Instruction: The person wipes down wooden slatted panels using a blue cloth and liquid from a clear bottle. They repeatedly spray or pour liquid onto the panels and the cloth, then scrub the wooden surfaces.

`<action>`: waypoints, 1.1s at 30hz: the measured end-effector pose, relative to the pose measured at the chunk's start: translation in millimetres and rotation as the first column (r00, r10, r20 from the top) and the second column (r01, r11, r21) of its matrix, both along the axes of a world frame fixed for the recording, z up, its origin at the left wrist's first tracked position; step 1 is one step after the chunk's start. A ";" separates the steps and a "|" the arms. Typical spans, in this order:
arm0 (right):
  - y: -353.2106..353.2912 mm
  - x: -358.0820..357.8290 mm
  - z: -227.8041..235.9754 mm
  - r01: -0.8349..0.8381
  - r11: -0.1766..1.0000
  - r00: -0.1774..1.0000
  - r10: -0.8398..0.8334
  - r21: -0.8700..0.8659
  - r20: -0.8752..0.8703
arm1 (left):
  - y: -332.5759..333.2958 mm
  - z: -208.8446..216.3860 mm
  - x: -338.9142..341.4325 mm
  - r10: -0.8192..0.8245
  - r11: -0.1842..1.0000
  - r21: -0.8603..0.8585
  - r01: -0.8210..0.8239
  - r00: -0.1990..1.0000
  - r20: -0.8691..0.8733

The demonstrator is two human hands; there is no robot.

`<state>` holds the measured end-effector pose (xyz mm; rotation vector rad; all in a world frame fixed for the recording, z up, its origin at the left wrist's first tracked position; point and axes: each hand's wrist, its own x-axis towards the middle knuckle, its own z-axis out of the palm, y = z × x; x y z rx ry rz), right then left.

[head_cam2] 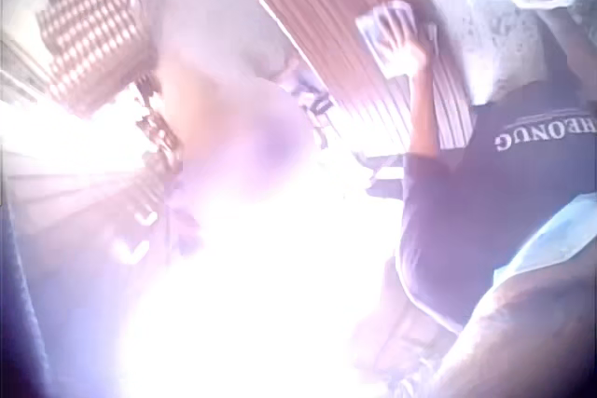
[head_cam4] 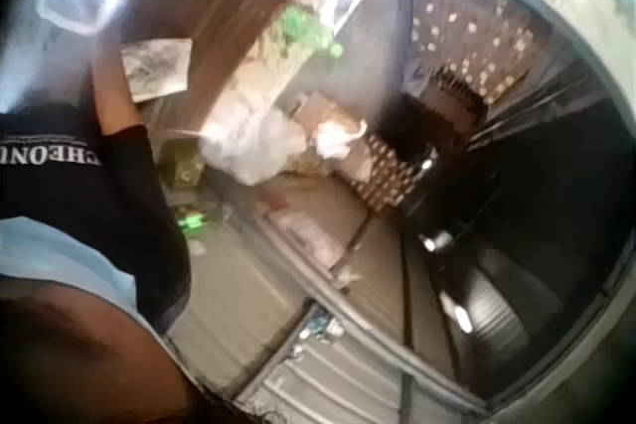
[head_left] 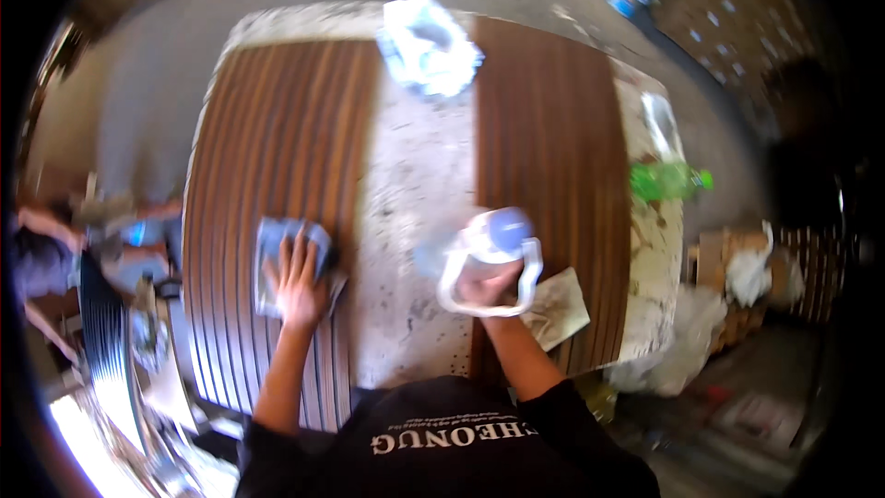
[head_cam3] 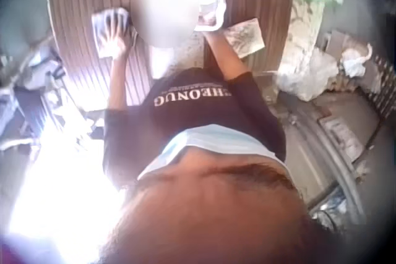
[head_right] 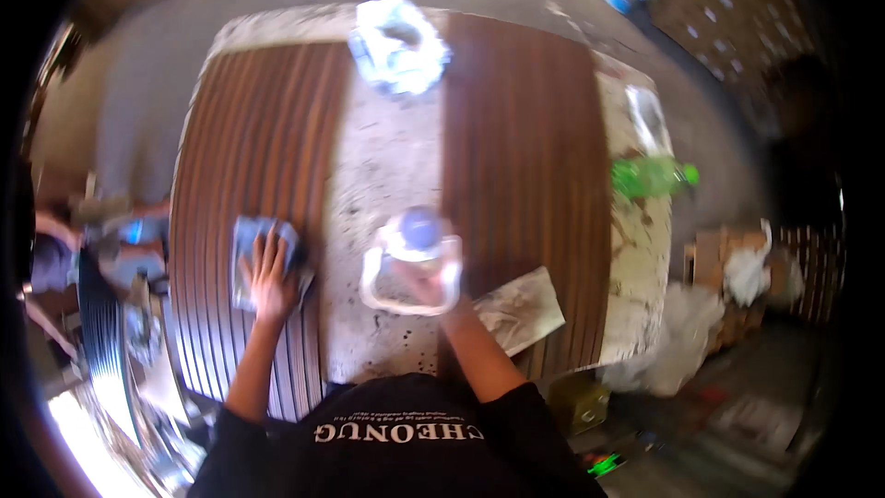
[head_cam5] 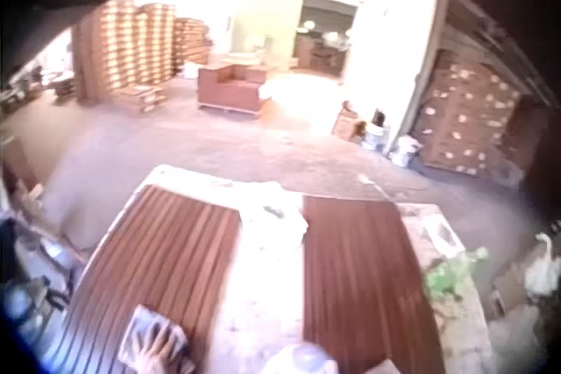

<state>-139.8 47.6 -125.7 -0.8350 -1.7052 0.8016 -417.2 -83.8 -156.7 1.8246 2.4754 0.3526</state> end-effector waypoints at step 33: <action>6.0 -22.3 34.8 -0.217 0.970 0.946 0.236 0.106 -0.223 | -481.1 63.7 66.7 0.879 0.096 0.378 -0.921 0.257 0.403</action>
